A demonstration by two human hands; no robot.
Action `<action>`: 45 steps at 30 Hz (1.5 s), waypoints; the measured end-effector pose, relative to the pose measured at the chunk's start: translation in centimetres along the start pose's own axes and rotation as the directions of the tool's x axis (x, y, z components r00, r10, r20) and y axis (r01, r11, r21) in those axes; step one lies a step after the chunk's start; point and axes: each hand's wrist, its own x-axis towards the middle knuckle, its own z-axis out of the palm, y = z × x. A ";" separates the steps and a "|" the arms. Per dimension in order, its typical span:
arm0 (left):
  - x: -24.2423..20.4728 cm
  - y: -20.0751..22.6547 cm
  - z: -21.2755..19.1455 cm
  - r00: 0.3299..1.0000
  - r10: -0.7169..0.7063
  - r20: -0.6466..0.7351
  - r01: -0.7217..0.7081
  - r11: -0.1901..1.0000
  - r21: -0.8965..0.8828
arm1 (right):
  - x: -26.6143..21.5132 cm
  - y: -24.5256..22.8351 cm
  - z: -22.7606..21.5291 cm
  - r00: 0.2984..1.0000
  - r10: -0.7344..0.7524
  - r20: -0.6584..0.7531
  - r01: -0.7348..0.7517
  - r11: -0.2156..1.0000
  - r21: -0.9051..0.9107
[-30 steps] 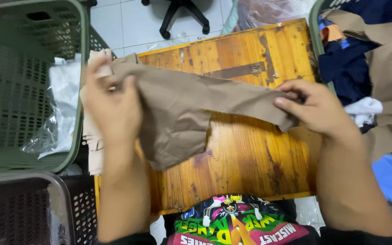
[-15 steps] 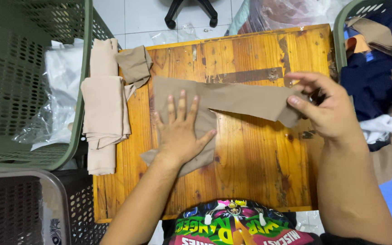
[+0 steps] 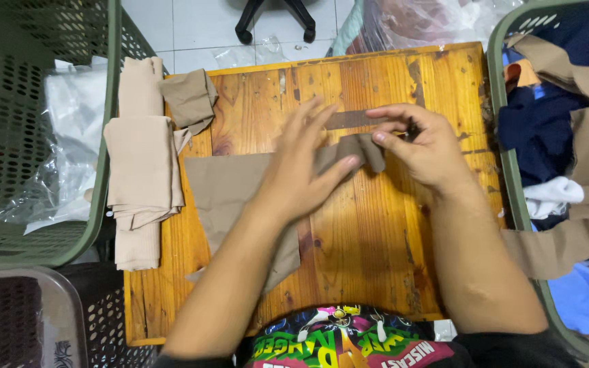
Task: The person uses scissors to cut a piece of brown fabric on a wooden table. They trim the edges and cut the fabric into smaller pieces, placing the cut pieces into a nearby basket. The person also picks up and folds another piece of fabric from the basket.
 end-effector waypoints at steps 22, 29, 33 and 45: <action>2.6 -6.7 5.4 0.993 0.038 0.113 0.054 0.703 -0.709 | -0.6 4.4 2.2 0.983 -0.002 -0.182 0.009 0.999 0.038; 2.9 -8.0 4.3 1.000 -0.026 -0.018 0.012 0.831 -0.556 | 0.0 3.8 -0.2 0.936 -0.121 -0.332 0.114 0.993 -0.041; 2.7 -9.0 4.6 0.993 -0.097 -0.061 0.042 0.806 -0.591 | 0.2 3.2 0.4 0.895 -0.133 -0.426 0.217 0.963 0.157; 3.1 -7.6 5.5 0.969 -0.148 -0.197 -0.061 0.629 -0.775 | -0.7 6.1 1.6 0.987 0.083 -0.141 -0.063 0.988 0.142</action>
